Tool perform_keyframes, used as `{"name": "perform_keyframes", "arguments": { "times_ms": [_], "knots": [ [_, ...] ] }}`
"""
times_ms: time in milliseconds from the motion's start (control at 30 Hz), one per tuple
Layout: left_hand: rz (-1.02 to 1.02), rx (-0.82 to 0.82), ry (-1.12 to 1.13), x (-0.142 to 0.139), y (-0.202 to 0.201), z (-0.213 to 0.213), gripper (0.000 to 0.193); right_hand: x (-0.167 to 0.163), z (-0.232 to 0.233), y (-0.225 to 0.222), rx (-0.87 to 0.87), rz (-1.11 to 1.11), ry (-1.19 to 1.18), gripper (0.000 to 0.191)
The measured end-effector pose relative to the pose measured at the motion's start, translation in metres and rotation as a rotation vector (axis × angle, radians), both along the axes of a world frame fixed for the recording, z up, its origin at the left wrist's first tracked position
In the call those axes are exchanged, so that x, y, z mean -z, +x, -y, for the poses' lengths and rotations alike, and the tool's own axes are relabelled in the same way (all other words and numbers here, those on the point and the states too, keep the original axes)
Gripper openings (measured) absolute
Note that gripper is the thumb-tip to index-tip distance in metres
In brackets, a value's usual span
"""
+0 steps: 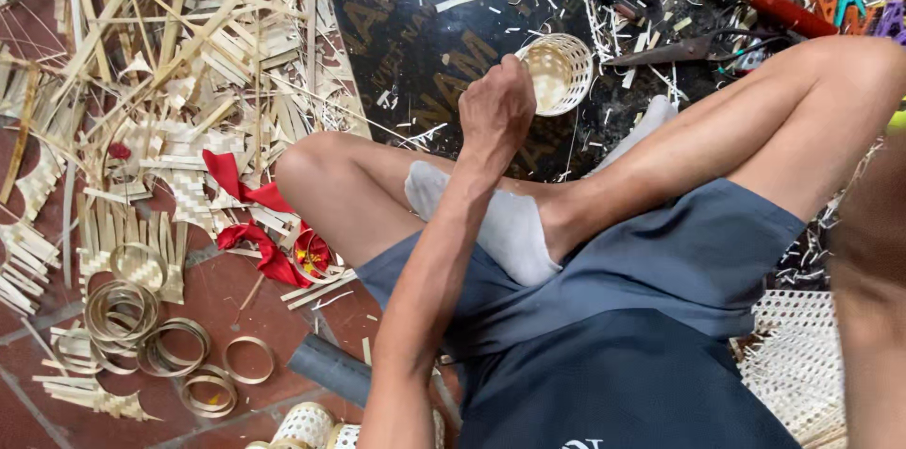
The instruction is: The person sits on the floor weaving thin bamboo strips and trimming them with a knife. They fit a woven bamboo disc into a perforated bamboo cup-shaped basket body, press it into place, and wrap a strip around the rim, working among piles of bamboo strips and finished baskets.
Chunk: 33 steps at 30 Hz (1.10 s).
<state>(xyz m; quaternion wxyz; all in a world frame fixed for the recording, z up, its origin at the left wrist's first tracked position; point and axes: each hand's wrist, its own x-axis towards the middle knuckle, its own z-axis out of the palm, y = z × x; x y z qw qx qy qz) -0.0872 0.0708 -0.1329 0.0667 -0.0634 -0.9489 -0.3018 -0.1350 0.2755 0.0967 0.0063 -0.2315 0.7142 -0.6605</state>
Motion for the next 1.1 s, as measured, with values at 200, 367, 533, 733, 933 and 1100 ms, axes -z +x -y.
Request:
{"name": "perform_keyframes", "arguments": {
  "times_ms": [200,367,533,733,933,1100],
  "knots": [
    [-0.003,0.01,-0.047,0.003,-0.004,0.003,0.021,-0.017,-0.02,0.064,0.207,-0.293,0.701,0.036],
    [-0.022,0.019,-0.069,0.004,0.0,0.006,0.02,0.017,-0.004,0.062,0.086,-0.596,0.788,0.035],
    [-0.037,0.022,-0.109,0.001,0.001,0.008,0.02,0.031,0.024,0.059,0.073,-0.719,0.723,0.034],
    [-0.021,0.02,-0.13,-0.002,0.005,0.007,0.02,0.031,0.029,0.058,0.146,-0.734,0.683,0.032],
    [-0.047,0.017,-0.143,0.003,0.004,0.009,0.018,0.059,0.022,0.06,0.191,-0.718,0.576,0.03],
    [-0.044,0.025,-0.122,0.007,0.002,0.012,0.02,0.082,0.024,0.057,0.262,-0.678,0.506,0.029]
  ]
}}
